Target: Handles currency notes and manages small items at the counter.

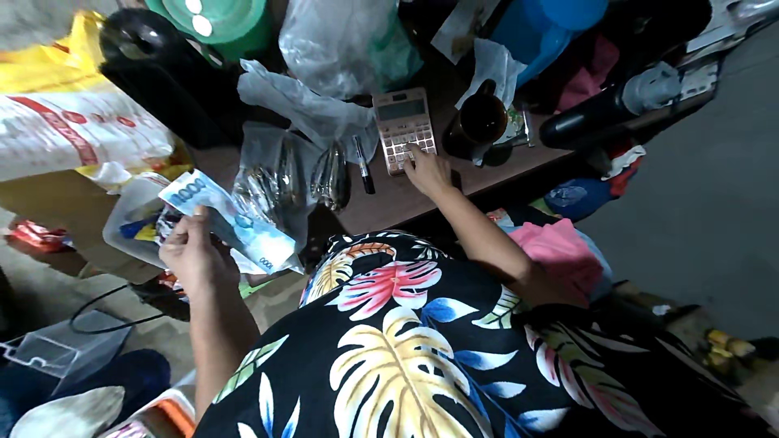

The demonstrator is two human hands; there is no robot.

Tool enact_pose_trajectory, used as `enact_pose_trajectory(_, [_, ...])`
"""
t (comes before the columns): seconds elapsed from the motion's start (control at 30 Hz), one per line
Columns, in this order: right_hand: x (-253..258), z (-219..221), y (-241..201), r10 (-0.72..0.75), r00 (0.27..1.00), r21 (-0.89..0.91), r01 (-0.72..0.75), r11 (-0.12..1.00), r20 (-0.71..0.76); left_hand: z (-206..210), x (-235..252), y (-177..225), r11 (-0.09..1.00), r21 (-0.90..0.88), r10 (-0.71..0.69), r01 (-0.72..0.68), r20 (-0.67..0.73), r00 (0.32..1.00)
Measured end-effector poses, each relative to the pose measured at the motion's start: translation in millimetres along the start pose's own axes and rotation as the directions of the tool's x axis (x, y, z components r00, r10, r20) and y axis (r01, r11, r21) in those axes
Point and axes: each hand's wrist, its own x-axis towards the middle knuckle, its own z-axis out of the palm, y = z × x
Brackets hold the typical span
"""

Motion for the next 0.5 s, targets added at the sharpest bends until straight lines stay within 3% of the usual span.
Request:
enact_pose_trajectory(0.17, [-22,2,24,0.072,0.996,0.006,-0.071,0.997,-0.056,-16,6,3,1.0,-0.007,0.007,-0.007,-0.09,0.996])
enact_pose_trajectory(0.3, [-30,9,29,0.091,0.996,-0.026,-0.091,0.995,-0.009,-26,10,9,1.0,-0.018,0.004,-0.006,-0.114,0.993])
enact_pose_trajectory(0.5, [-22,17,2,-0.092,0.995,-0.054,0.089,0.995,-0.039,-23,14,14,0.998,-0.042,0.04,-0.045,-0.11,0.993])
